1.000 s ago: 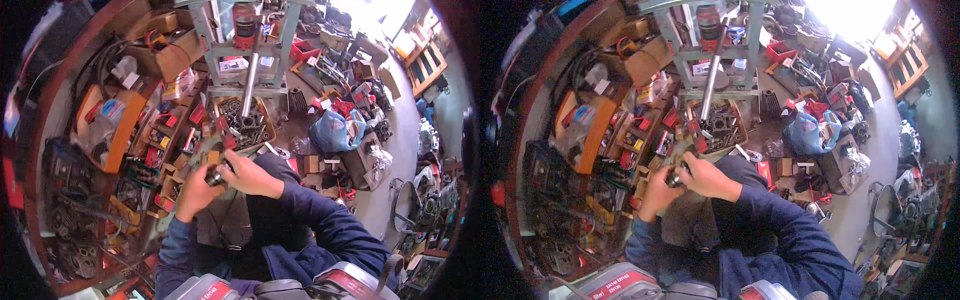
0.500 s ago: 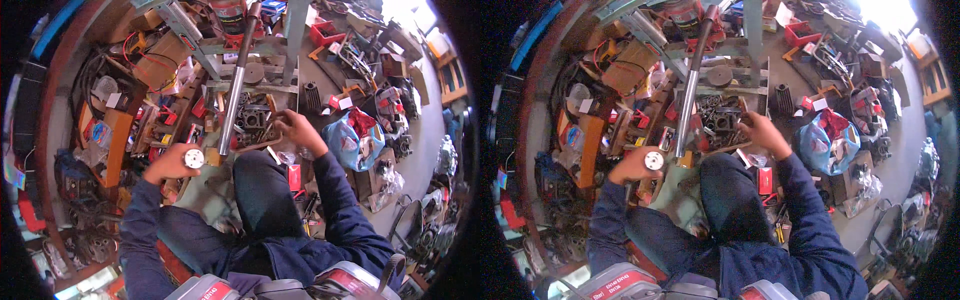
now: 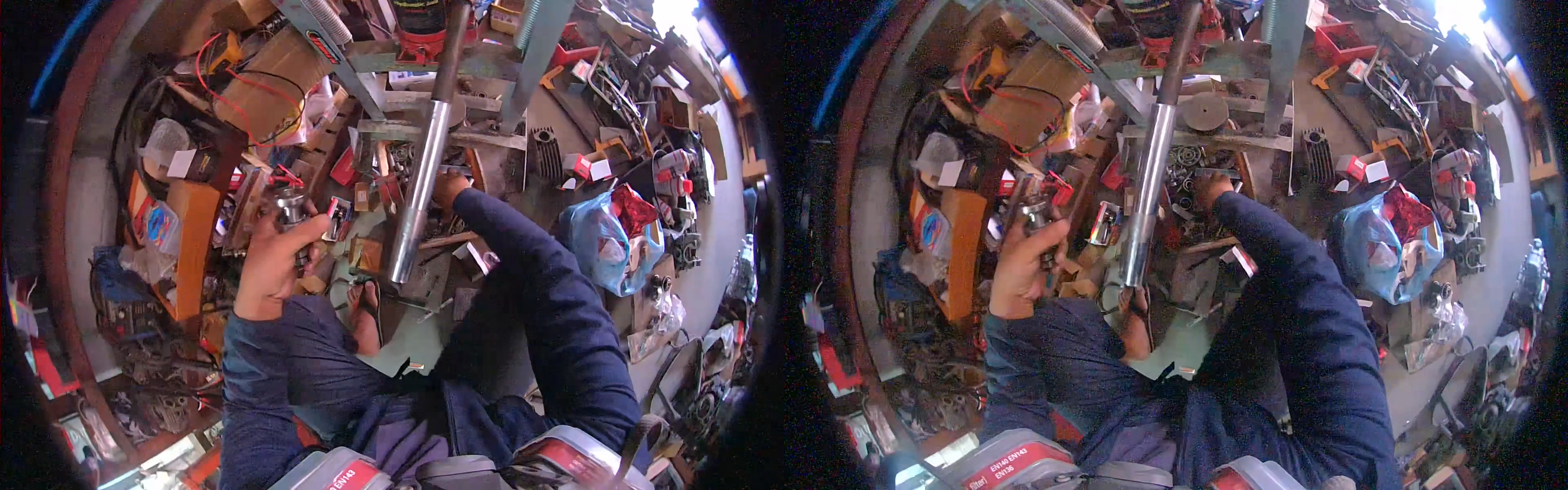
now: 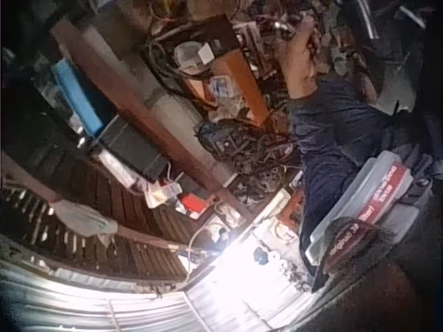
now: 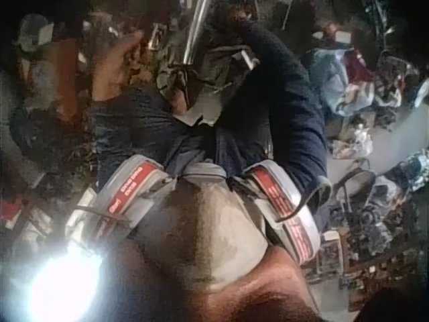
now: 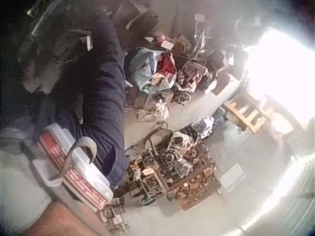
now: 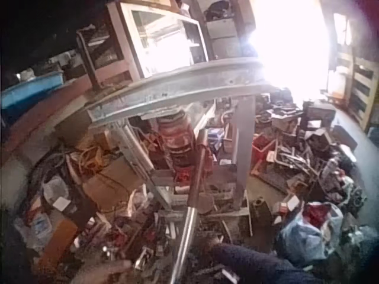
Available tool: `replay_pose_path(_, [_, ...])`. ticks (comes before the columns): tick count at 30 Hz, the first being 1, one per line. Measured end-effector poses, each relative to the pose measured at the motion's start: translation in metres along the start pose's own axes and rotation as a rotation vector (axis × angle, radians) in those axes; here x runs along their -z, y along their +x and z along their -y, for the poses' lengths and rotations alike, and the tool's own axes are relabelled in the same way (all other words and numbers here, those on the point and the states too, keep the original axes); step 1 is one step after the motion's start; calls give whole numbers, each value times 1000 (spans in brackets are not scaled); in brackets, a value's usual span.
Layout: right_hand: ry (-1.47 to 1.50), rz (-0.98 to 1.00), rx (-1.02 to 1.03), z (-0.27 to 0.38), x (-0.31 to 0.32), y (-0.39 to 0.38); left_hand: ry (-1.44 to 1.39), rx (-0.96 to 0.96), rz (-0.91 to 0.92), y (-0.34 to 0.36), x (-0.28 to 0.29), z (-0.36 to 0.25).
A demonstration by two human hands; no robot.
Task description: The person works on a motorcycle camshaft by hand, removing it from a box, inspecting the bearings, and attempting to fit it into an engine component using a hydraulic press.
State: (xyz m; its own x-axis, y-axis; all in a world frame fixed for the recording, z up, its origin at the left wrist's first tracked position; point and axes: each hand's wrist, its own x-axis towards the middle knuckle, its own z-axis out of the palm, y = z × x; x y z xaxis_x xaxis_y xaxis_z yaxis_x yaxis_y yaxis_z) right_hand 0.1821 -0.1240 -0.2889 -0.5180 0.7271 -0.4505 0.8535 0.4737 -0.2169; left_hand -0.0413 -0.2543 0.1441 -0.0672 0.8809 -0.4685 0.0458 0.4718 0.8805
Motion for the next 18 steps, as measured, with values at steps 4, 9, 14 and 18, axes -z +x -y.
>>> replay_pose_path(4, [1042,-507,89,-1,-84,17,-175,95,106,77,13,31])
replay_pose_path(9, [447,-376,-41,58,-14,-16,-241,0,137,156,16,44])
replay_pose_path(14, [560,-739,-195,62,44,-51,-139,-178,315,228,-24,70])
replay_pose_path(18, [1104,-1127,-307,27,81,-67,-199,78,429,284,-44,82])
